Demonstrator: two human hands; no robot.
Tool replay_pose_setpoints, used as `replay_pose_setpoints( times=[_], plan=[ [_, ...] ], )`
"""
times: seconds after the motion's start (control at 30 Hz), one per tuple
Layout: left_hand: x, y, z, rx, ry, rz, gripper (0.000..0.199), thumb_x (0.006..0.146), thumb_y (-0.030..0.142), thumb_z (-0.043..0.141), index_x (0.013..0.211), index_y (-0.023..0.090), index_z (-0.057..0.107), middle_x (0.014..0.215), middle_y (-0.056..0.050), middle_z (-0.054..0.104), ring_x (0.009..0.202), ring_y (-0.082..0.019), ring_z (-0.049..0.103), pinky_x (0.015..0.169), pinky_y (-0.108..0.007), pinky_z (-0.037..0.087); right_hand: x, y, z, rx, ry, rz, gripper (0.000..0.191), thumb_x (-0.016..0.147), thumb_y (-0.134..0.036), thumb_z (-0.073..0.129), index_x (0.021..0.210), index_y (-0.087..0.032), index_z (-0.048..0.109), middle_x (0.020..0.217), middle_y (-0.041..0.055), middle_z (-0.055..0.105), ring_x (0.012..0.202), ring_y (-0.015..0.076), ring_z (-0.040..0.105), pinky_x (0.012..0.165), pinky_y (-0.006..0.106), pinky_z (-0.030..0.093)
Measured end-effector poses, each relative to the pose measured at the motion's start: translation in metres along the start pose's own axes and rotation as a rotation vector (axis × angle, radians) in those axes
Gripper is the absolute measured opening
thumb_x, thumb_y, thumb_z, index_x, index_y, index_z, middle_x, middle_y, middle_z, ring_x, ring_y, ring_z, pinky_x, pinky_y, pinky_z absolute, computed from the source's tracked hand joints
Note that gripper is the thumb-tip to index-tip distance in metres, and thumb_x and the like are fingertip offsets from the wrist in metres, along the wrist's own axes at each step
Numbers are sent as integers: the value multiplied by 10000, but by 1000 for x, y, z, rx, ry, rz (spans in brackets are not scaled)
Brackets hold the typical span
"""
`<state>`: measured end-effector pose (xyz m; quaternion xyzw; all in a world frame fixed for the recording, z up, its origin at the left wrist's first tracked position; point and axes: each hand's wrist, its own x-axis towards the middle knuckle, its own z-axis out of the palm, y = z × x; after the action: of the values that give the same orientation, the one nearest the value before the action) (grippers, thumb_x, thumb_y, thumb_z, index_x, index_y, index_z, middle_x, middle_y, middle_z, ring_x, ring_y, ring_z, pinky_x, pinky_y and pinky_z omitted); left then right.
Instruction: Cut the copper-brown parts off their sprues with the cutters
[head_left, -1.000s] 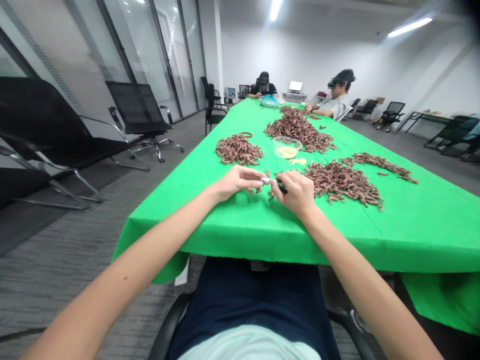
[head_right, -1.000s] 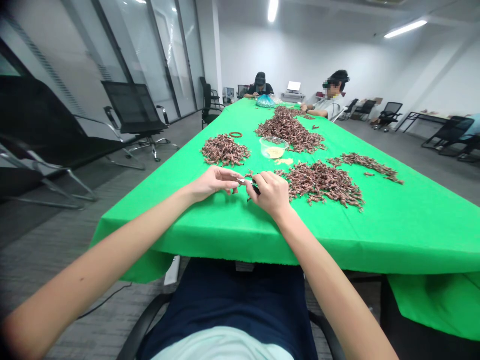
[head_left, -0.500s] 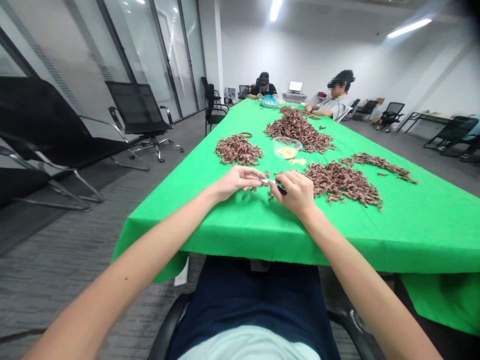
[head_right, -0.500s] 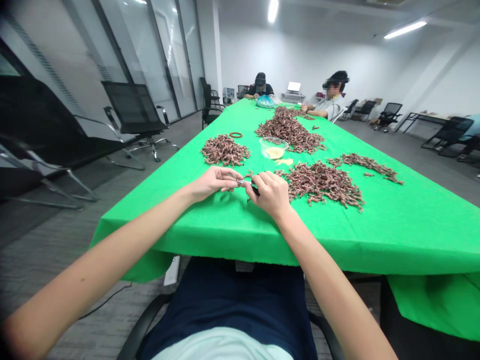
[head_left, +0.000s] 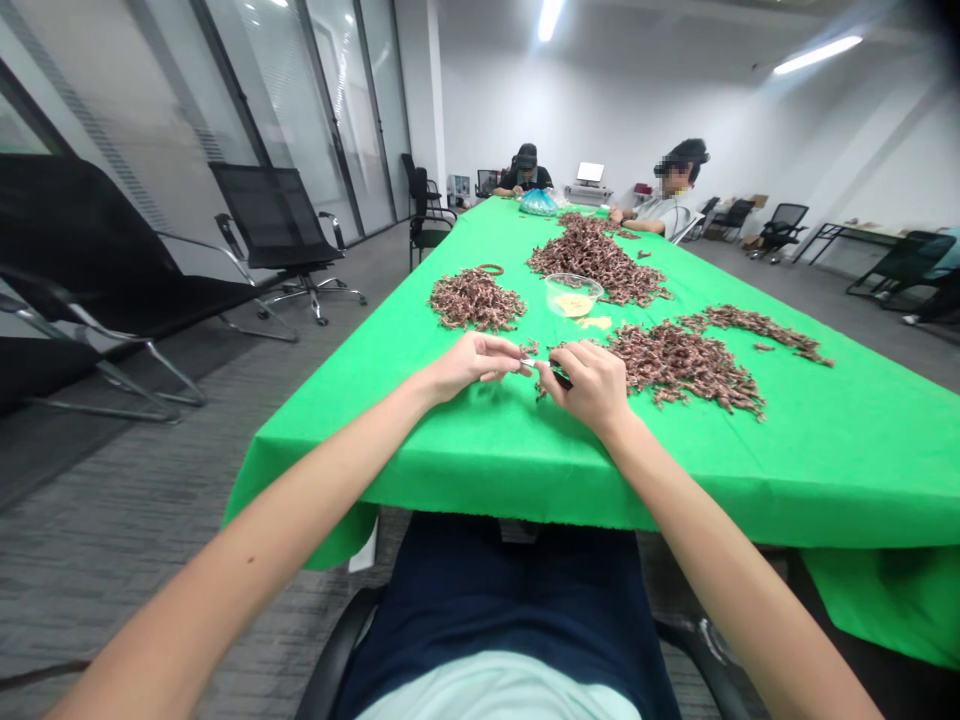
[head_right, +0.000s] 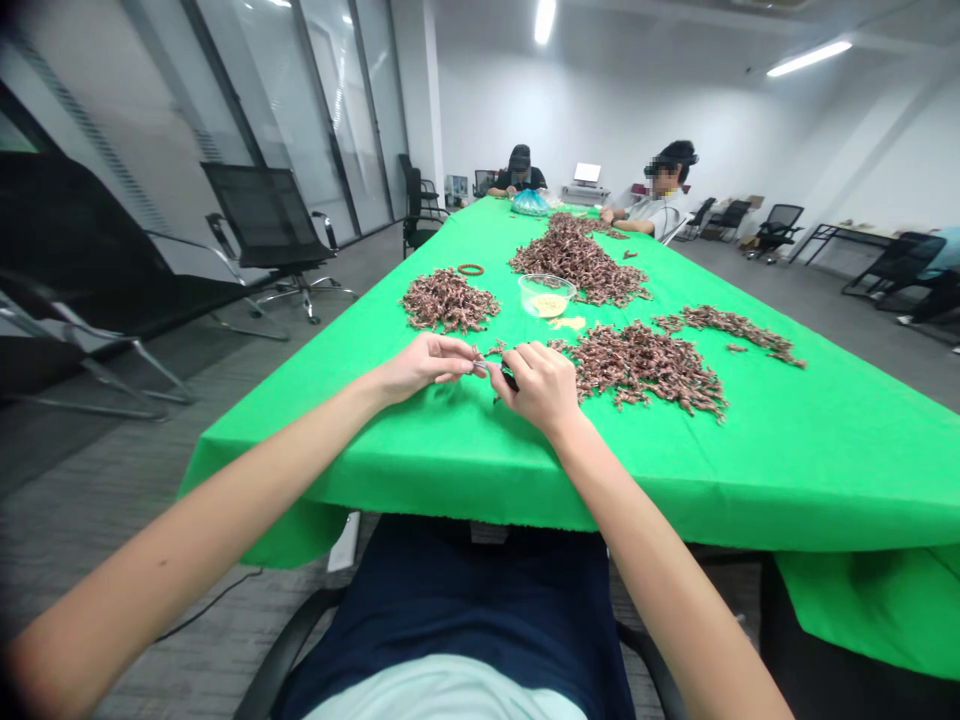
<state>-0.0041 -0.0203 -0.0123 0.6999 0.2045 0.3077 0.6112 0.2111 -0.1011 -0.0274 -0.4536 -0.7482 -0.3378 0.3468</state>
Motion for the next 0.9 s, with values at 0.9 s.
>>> replay_pose_setpoints(
  times=[0.9],
  plan=[
    [-1, -1, 4, -9, 27, 41, 403, 816, 439, 773, 1064, 123, 745, 1088, -151, 755, 1035, -235, 703, 884, -346, 563, 1, 1, 1, 66, 1, 106, 289, 979, -380, 509, 815, -193, 655, 733, 49, 652, 704, 181, 564, 651, 306, 372]
  ],
)
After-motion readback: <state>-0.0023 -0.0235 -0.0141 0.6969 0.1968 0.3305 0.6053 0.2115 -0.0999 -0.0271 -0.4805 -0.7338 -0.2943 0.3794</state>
